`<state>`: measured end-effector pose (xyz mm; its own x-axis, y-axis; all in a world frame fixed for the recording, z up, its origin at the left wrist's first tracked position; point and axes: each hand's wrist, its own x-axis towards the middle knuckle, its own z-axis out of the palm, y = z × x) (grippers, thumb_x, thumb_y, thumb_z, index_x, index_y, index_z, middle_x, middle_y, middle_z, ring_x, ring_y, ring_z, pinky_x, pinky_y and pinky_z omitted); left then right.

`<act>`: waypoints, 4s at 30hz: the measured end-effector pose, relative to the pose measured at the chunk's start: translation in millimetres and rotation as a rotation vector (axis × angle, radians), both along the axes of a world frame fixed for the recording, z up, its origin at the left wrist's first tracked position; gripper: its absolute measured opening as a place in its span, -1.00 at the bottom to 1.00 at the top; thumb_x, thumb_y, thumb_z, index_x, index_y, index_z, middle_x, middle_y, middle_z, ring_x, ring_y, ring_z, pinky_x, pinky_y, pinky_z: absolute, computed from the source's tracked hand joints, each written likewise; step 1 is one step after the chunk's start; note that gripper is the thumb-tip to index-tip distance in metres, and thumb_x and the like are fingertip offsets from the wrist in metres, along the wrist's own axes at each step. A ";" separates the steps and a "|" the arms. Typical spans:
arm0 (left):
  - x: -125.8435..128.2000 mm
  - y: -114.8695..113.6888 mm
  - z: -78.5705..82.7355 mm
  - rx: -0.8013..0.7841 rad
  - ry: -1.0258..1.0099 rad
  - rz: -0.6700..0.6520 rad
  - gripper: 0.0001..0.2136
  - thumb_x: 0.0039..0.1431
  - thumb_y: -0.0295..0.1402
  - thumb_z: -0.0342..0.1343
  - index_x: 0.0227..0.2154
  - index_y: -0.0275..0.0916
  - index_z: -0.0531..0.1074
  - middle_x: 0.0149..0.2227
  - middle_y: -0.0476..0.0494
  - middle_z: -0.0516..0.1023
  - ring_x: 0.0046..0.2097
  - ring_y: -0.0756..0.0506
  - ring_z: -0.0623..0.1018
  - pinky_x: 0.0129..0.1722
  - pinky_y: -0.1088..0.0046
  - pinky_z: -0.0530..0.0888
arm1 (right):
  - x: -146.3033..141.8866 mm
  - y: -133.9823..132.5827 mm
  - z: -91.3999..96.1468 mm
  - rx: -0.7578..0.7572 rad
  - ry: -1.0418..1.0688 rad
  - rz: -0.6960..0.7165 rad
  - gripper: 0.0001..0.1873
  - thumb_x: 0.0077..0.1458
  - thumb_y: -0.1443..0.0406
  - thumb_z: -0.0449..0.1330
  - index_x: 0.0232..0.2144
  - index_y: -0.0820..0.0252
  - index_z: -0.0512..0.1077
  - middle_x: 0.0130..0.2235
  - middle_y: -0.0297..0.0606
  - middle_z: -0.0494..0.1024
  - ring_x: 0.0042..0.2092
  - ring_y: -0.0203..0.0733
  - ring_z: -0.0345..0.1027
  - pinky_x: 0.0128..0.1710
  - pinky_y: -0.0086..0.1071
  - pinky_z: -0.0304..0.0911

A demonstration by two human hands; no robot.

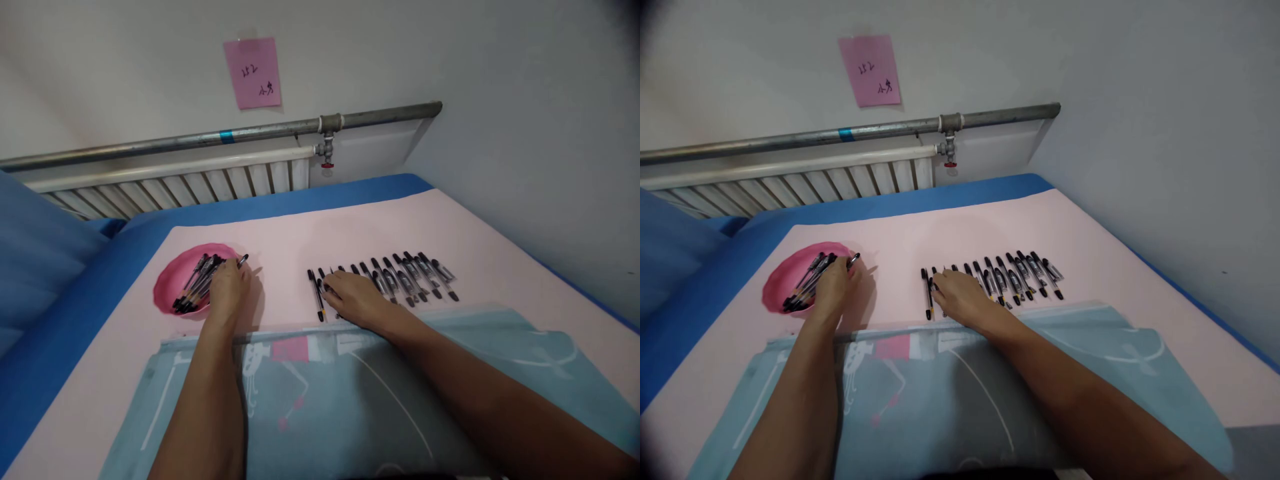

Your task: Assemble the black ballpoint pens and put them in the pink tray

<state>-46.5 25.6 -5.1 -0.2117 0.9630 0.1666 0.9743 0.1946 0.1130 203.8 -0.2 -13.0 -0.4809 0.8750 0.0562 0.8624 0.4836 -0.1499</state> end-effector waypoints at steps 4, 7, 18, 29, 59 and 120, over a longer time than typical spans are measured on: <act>0.1 -0.2 -0.6 0.004 0.014 0.006 -0.72 0.13 -0.32 -0.12 -0.19 -0.37 0.36 -0.24 -0.34 0.53 -0.21 -0.23 0.52 -0.29 0.37 0.37 | -0.3 -0.4 0.9 -0.007 -0.004 -0.002 -0.81 0.14 0.31 -0.03 -0.32 0.24 0.36 -0.31 -0.18 0.45 -0.26 -0.21 0.30 -0.37 -0.43 -0.02; 0.1 -0.7 -0.2 0.009 0.014 0.004 -0.72 0.13 -0.33 -0.12 -0.19 -0.36 0.35 -0.24 -0.34 0.53 -0.21 -0.22 0.52 -0.30 0.38 0.37 | -0.4 -0.5 0.9 -0.011 -0.006 -0.005 -0.82 0.14 0.31 -0.03 -0.33 0.24 0.36 -0.31 -0.18 0.45 -0.27 -0.21 0.30 -0.38 -0.42 -0.02; -1.1 0.7 -2.2 -0.001 0.004 0.008 -0.71 0.13 -0.32 -0.12 -0.17 -0.37 0.36 -0.25 -0.34 0.52 -0.21 -0.23 0.52 -0.29 0.36 0.38 | -0.1 -0.2 -0.1 0.006 0.013 0.005 -0.82 0.14 0.31 -0.03 -0.33 0.23 0.36 -0.31 -0.19 0.46 -0.28 -0.21 0.30 -0.39 -0.42 -0.03; -0.4 -0.1 -1.2 0.007 -0.006 0.005 -0.71 0.15 -0.31 -0.14 -0.18 -0.37 0.36 -0.24 -0.34 0.52 -0.20 -0.22 0.52 -0.29 0.37 0.37 | -0.2 0.1 0.0 0.011 0.005 -0.001 -0.83 0.13 0.32 -0.02 -0.33 0.23 0.36 -0.32 -0.19 0.46 -0.27 -0.20 0.30 -0.39 -0.42 -0.03; -1.9 -2.2 5.3 -0.011 -0.008 -0.045 -0.70 0.18 -0.39 -0.18 -0.18 -0.37 0.40 -0.24 -0.34 0.52 -0.18 -0.22 0.50 -0.25 0.35 0.35 | 0.6 -0.6 2.9 -0.007 0.030 0.002 -0.84 0.12 0.31 -0.01 -0.36 0.24 0.36 -0.33 -0.19 0.45 -0.29 -0.21 0.29 -0.37 -0.41 -0.02; 109.9 -37.1 -7.3 -0.291 -0.364 -0.404 -0.91 -0.02 -0.37 0.01 -0.40 -0.22 0.30 -0.37 -0.10 0.47 -0.34 -0.07 0.43 -0.44 0.48 0.21 | 5.3 4.4 18.1 -0.273 1.011 -0.336 -0.77 0.05 0.18 0.03 -0.49 0.22 0.33 -0.62 -0.43 0.29 -0.55 -0.36 0.15 -0.54 -0.50 0.10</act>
<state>63.5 -11.4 -12.4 0.1853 0.9741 -0.1295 0.8863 -0.1087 0.4503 209.1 4.2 5.1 -0.0567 0.9956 0.0741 0.3628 0.0896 -0.9276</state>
